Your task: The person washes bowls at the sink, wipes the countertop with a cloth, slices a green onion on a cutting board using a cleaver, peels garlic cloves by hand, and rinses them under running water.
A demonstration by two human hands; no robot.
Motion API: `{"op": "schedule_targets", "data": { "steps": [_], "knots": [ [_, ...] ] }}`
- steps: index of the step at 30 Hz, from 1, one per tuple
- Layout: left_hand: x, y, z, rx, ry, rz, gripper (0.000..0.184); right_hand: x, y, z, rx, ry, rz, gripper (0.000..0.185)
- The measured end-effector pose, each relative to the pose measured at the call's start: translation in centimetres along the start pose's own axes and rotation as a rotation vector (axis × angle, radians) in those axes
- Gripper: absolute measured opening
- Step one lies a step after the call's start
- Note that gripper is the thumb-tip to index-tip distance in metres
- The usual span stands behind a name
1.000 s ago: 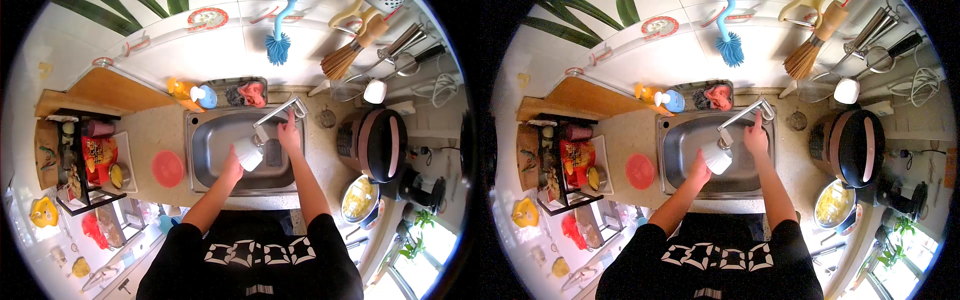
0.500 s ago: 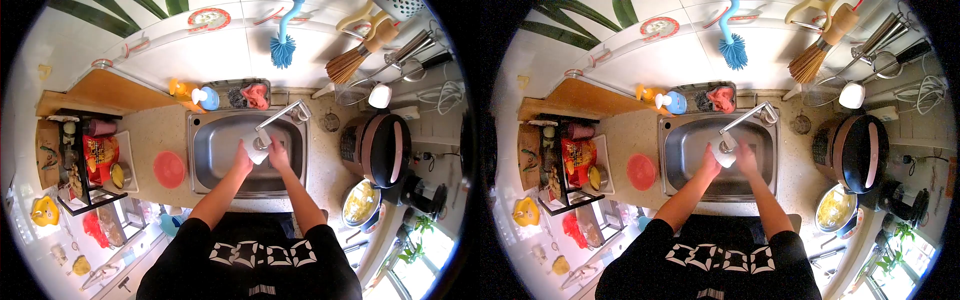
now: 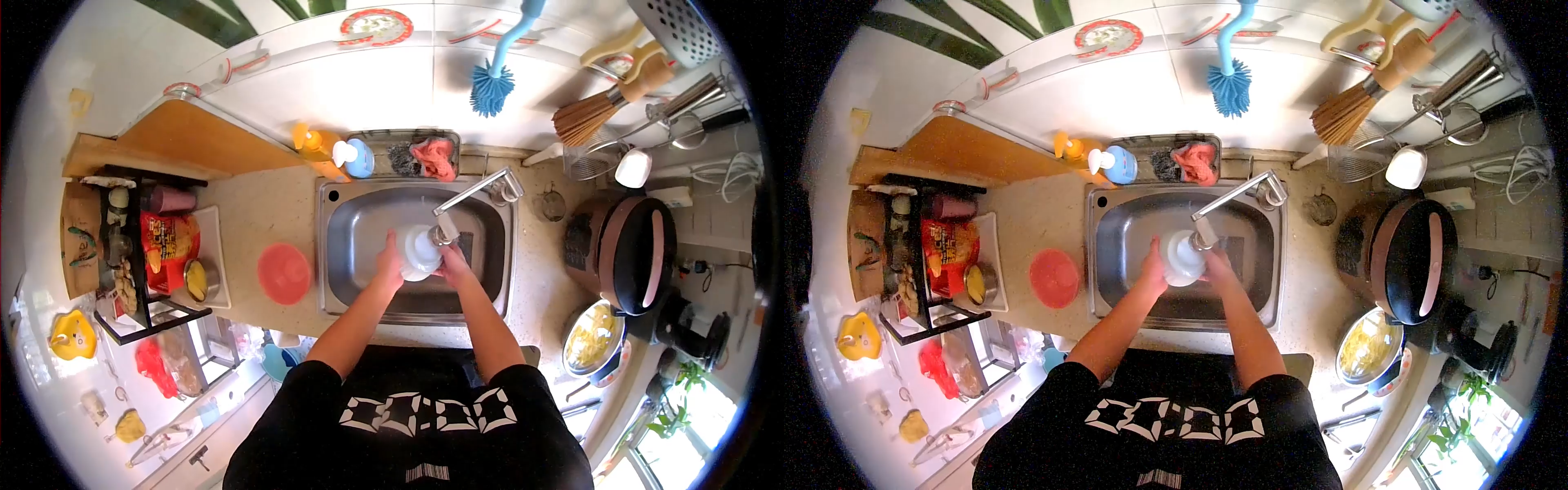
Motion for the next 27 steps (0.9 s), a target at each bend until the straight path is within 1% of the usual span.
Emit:
{"op": "schedule_targets", "data": {
  "steps": [1,3,6,8,9,10,12,13,15,16,17,18,20,21,24,25,27],
  "knots": [
    [0.0,0.3,-0.1,0.001,-0.025,-0.013,0.061,-0.1,-0.1,-0.3,-0.035,0.042,0.007,0.039],
    [-0.1,0.8,0.0,0.002,-0.074,-0.035,0.061,-0.2,0.2,-0.9,-0.189,0.044,0.006,0.037],
    [2.5,-1.2,-1.6,-0.115,-0.067,-0.171,0.059,0.1,0.4,-1.5,-0.421,0.089,0.021,0.034],
    [-0.9,1.6,1.2,-0.052,-0.057,-0.009,0.057,0.8,0.3,-1.4,-0.523,0.117,0.055,0.032],
    [-1.0,1.6,1.5,-0.021,-0.051,0.073,0.056,1.2,0.4,-1.2,-0.546,0.124,0.082,0.031],
    [-1.0,1.8,2.0,-0.057,0.010,0.064,0.058,1.6,0.4,-1.1,-0.569,0.134,0.108,0.031],
    [-0.1,1.5,2.3,-0.133,0.130,0.044,0.061,1.4,0.5,-0.8,-0.436,0.235,0.127,0.029],
    [1.0,0.7,1.8,-0.145,0.147,0.051,0.061,1.1,0.6,-1.0,-0.371,0.283,0.137,0.028],
    [2.6,-0.7,1.3,-0.170,0.180,0.064,0.061,0.9,0.6,-1.1,0.034,0.318,-0.033,0.025],
    [2.9,-1.3,1.2,-0.148,0.187,0.113,0.059,0.8,0.3,-1.0,0.237,0.335,-0.118,0.024],
    [3.4,-1.7,1.2,-0.127,0.195,0.161,0.058,0.8,-0.2,-1.1,0.522,0.380,-0.265,0.025],
    [3.8,-1.8,1.4,-0.107,0.204,0.208,0.057,1.4,-1.1,-0.9,0.719,0.440,-0.244,0.027],
    [4.2,-2.6,1.9,-0.231,0.100,0.213,0.056,3.0,-3.0,-0.6,1.114,0.554,-0.193,0.031],
    [4.3,-2.8,2.2,-0.292,0.048,0.216,0.056,3.4,-3.6,-0.8,1.169,0.471,-0.186,0.033],
    [3.8,-2.6,1.0,-0.190,-0.034,0.257,0.054,5.9,-5.0,-0.3,1.195,0.737,-0.101,0.028],
    [4.0,-2.1,0.9,-0.212,0.004,0.188,0.052,6.5,-5.0,-0.4,1.420,0.591,-0.160,0.024],
    [4.4,-1.5,0.6,-0.038,0.066,0.260,0.053,7.8,-4.6,0.5,1.698,0.690,-0.146,0.026]
  ]
}}
Point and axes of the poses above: each hand's wrist, its own x-axis away from the middle knuckle, its own y-axis out of the back of the hand, z = x × y, the point moved 3 cm from there along -x, towards the middle knuckle, and after that the axes turned 5 degrees about z, right-handed, at the moved point
